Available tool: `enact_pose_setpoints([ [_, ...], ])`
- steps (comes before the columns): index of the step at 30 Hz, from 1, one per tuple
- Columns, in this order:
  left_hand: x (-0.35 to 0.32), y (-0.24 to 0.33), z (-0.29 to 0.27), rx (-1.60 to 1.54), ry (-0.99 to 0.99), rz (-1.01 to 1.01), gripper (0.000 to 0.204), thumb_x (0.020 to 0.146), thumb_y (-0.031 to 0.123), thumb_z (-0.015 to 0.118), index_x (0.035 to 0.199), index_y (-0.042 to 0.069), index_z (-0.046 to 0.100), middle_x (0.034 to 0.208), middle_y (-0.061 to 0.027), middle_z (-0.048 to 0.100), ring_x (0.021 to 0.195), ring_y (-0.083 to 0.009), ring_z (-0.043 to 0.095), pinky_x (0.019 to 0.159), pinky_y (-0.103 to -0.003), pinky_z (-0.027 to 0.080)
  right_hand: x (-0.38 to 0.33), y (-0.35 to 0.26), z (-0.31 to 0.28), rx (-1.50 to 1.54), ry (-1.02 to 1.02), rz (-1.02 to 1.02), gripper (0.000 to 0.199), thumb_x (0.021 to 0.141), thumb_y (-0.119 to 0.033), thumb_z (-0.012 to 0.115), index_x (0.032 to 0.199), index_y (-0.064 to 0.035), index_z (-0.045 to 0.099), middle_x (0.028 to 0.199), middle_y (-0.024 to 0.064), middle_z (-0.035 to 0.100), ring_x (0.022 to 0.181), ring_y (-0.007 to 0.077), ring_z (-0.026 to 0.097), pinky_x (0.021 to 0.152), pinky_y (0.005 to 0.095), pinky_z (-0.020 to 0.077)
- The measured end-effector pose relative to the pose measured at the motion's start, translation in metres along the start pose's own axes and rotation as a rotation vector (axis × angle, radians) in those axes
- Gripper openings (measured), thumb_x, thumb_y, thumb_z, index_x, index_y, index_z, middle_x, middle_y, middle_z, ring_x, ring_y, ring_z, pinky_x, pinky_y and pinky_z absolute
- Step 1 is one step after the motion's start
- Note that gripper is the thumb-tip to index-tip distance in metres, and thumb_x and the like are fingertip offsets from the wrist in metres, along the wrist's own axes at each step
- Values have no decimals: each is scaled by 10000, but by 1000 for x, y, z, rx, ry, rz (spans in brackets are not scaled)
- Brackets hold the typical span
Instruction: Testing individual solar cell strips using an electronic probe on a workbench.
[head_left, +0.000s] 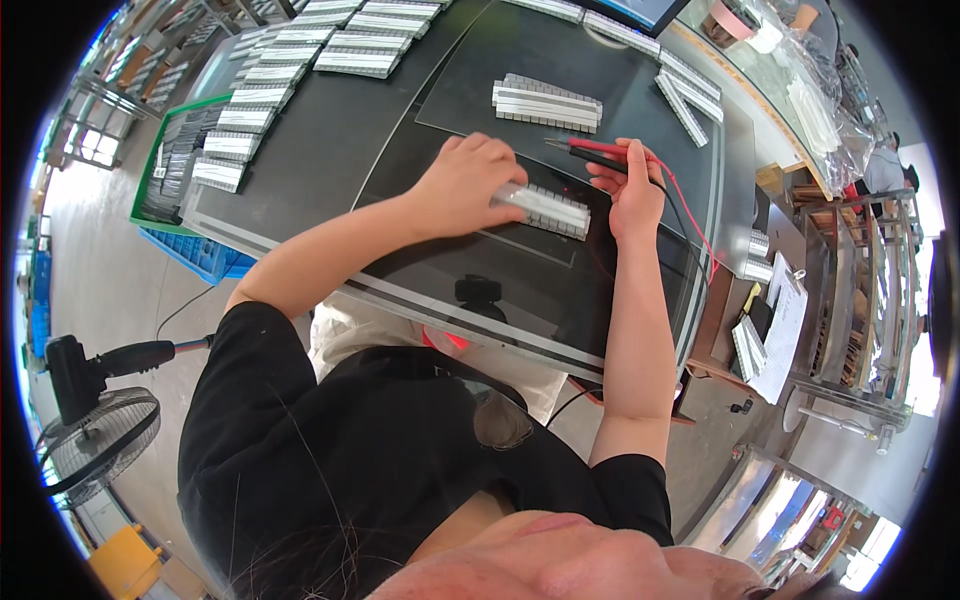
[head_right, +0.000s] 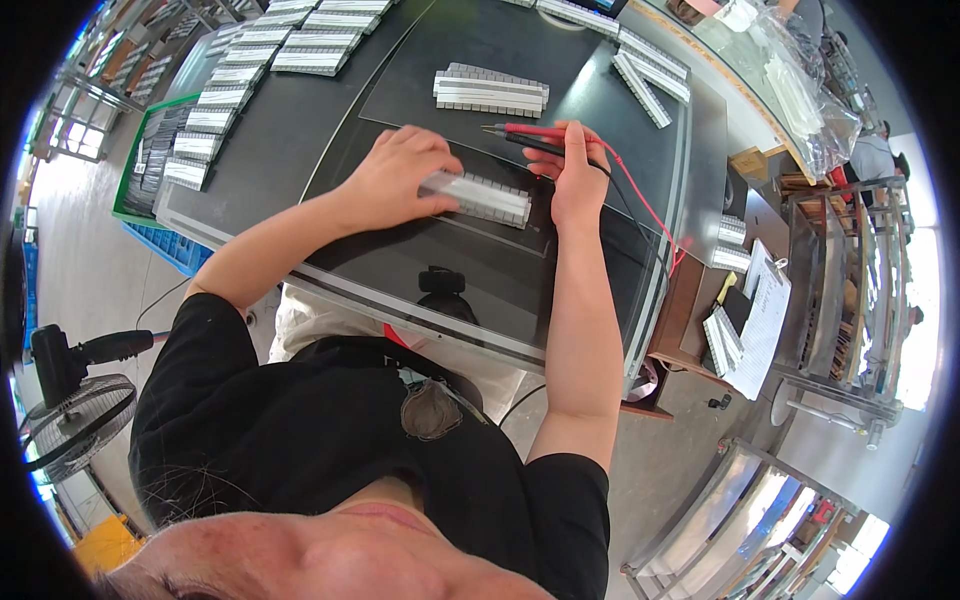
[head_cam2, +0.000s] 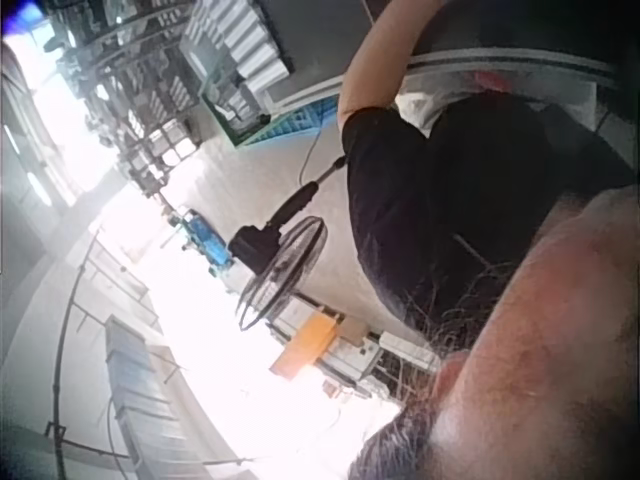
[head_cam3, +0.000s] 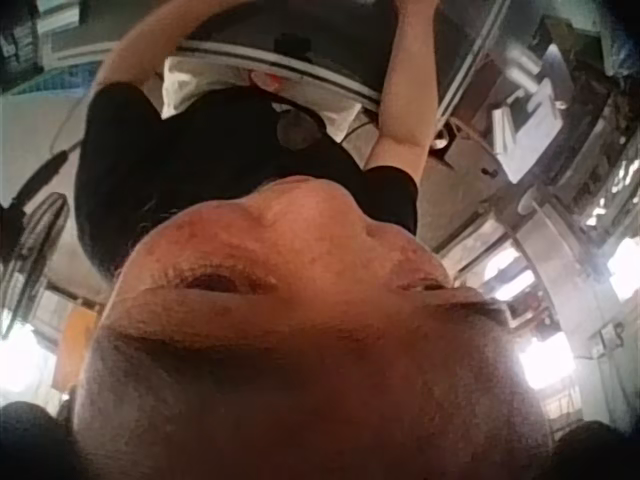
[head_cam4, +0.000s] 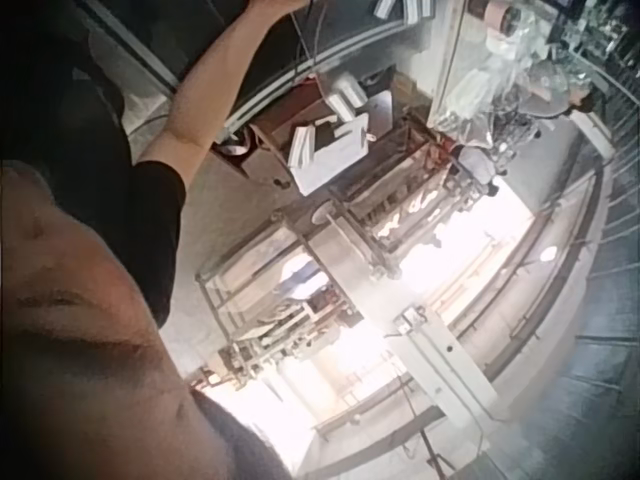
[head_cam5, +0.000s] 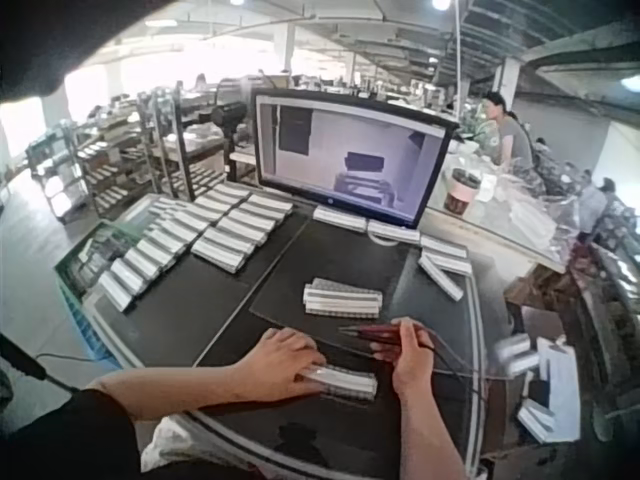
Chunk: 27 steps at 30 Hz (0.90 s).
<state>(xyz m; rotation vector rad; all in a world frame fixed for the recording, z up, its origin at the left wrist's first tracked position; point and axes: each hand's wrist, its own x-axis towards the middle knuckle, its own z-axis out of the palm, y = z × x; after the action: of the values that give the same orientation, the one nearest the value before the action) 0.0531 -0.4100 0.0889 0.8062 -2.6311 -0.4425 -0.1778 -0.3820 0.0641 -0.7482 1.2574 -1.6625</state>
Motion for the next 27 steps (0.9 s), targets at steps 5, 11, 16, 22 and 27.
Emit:
enact_pose_setpoints([
  [5,11,-2,-1,27,67,-50,379,726,314,662,1033,106,581,1089,-59,515,1073,-239,442,909,-366,328,0,-1,-1,-5,-8,-1,281,914,-278,470,997,-13,516,854,119,606,654,223,637,508,265,506],
  [11,60,-51,21,267,333,19,401,771,312,609,1116,115,549,1167,-17,524,1104,-198,451,890,-385,327,-3,-2,1,-29,-3,-14,300,915,-283,467,978,6,514,869,130,600,653,205,634,520,255,501],
  [16,74,-70,25,268,300,40,360,784,287,609,1107,138,557,1082,11,584,1050,-171,494,916,-391,303,-3,-1,1,-27,-20,-12,308,915,-290,468,986,7,509,860,127,603,659,204,635,524,254,500],
  [22,62,-57,16,328,324,154,359,768,275,626,1096,147,558,1042,3,596,1003,-180,508,944,-394,293,-2,-1,-1,-19,-5,-13,311,913,-292,470,983,9,510,861,129,603,661,204,635,522,255,501],
  [27,41,-38,19,202,208,115,378,750,255,650,1099,145,557,987,-8,607,978,-176,523,958,-387,292,-2,-1,0,-53,-20,-15,295,911,-278,476,982,6,519,866,127,598,664,207,635,521,252,501],
])
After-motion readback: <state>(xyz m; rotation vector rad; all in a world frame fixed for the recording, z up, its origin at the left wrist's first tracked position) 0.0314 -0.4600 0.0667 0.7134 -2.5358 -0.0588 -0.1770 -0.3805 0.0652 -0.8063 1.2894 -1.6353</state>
